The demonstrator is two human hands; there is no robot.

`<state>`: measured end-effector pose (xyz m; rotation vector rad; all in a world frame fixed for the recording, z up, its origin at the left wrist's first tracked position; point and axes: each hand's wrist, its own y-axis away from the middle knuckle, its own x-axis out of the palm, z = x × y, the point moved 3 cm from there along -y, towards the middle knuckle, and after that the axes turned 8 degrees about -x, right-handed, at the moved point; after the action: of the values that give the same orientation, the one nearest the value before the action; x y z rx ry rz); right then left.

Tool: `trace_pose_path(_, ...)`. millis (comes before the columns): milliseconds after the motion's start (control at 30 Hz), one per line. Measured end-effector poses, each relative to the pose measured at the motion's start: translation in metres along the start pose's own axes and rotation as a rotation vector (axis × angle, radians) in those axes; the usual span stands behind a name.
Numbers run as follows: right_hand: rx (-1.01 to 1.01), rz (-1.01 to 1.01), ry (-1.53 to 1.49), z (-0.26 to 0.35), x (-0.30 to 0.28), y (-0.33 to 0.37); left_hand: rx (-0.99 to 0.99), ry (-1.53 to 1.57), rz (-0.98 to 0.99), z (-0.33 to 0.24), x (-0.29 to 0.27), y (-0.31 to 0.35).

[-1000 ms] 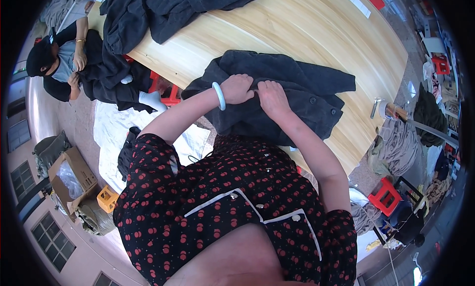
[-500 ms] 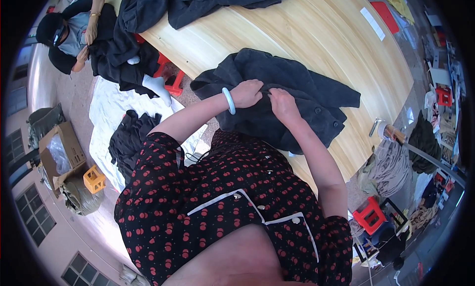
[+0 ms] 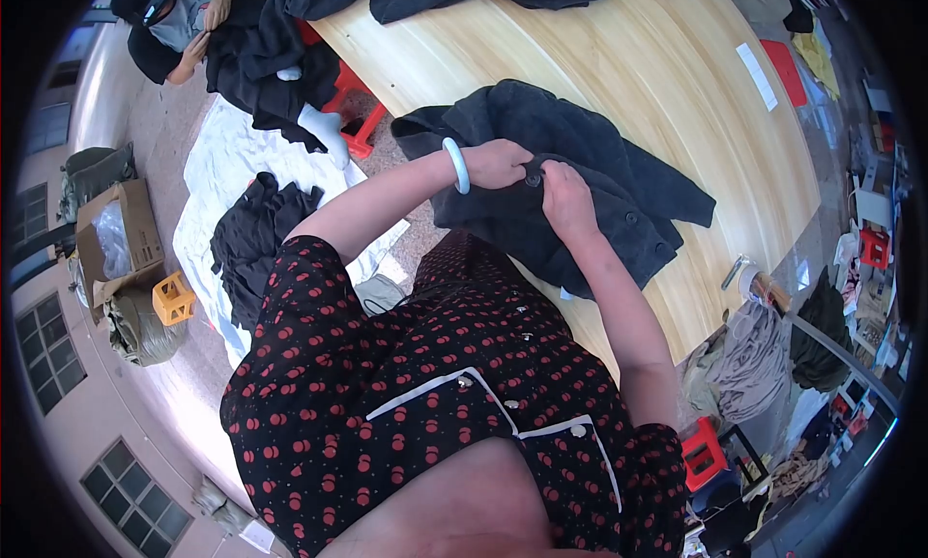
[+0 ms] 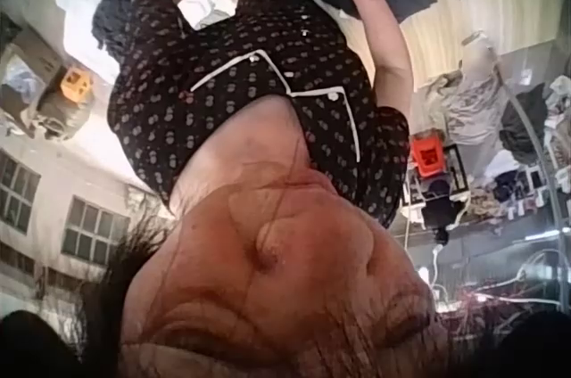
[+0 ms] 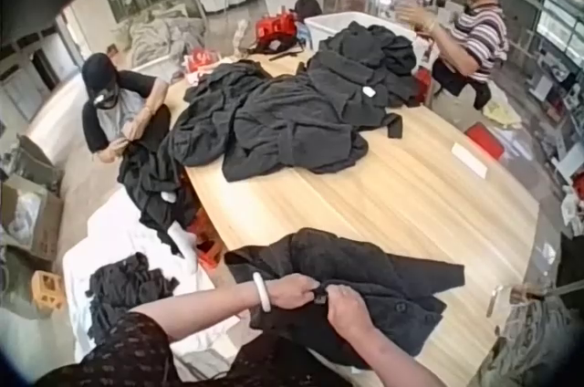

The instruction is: Folding and inspecting black garments on a workbench in a factory setting.

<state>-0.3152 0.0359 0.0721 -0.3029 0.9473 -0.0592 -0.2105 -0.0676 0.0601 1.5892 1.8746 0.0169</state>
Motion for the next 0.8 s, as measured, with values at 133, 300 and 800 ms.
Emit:
trace_pose_path(133, 0.097, -0.01, -0.118, -0.001, -0.011, 0.0, 0.023, -0.008, 0.008, -0.005, 0.005, 0.006)
trace_pose_path(300, 0.067, -0.151, -0.197, 0.004, -0.039, -0.005, -0.049, 0.283, -0.015, -0.02, 0.007, 0.018)
trace_pose_path(800, 0.215, 0.418, -0.764, 0.099, -0.088, 0.005, -0.099, 0.446, -0.774, -0.029, 0.04, 0.172)
